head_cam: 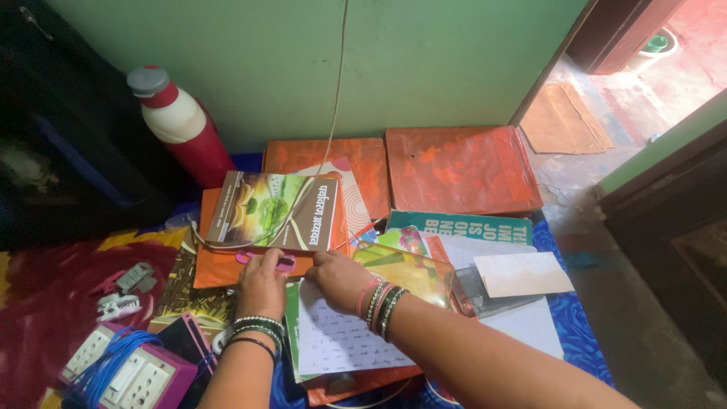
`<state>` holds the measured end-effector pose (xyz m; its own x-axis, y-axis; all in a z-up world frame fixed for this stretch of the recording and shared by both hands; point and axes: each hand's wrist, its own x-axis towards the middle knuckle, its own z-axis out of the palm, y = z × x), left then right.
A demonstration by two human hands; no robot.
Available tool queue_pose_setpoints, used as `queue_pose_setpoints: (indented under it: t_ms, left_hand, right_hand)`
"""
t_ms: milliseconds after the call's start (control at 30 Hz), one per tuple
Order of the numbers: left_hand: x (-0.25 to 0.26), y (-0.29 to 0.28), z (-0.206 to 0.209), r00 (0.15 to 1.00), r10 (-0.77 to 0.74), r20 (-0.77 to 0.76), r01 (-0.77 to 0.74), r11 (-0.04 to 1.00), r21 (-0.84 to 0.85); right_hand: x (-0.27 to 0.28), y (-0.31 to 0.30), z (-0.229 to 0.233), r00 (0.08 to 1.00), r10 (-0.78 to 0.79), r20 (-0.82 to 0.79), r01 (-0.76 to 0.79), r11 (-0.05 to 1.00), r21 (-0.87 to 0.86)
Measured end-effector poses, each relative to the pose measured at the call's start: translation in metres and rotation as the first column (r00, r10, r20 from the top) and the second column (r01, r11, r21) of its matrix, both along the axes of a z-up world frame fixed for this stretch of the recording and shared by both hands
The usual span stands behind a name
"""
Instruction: The person organizes a cluttered collection of stationery and personal items on a bed. They pick up and stack various books, notebooks, and papers, while also handling a phone, a charging cable, and a power adapter. The items are sorted into neat piles by the end of the clip.
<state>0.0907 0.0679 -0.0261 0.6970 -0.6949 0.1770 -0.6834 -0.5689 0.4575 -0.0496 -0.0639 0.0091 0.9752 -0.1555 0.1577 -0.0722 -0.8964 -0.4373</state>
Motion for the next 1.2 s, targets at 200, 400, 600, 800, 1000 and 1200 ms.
queue_pose_setpoints:
  t_ms: [200,400,600,800,1000,1200]
  left_hand:
    - [0.004,0.004,0.01,0.999,-0.031,-0.039,0.031,1.0,-0.004]
    - [0.001,0.0,0.032,0.999,-0.021,-0.037,0.029,0.978,0.207]
    - [0.002,0.008,0.036,0.998,-0.003,-0.069,0.018,0.976,0.216]
    - [0.009,0.034,0.014,0.992,-0.029,-0.119,0.023,0.998,-0.05]
    - [0.028,0.065,-0.012,0.965,0.129,-0.227,-0.14,0.99,-0.033]
    - [0.061,0.093,-0.031,0.913,0.18,-0.367,-0.168,0.984,0.065]
  right_hand:
    - [0.004,-0.001,-0.007,1.0,-0.007,-0.012,0.007,0.999,-0.039]
    - [0.004,0.006,-0.01,0.987,-0.141,0.076,0.13,0.982,0.139]
    - [0.003,0.005,-0.021,0.982,-0.143,0.123,0.124,0.98,0.155]
    - [0.017,0.018,-0.025,0.956,-0.284,0.077,0.254,0.928,0.273]
    - [0.051,0.057,-0.034,0.958,-0.286,0.018,0.198,0.705,0.681]
    - [0.07,0.089,-0.036,0.924,-0.302,-0.236,0.383,0.71,0.59]
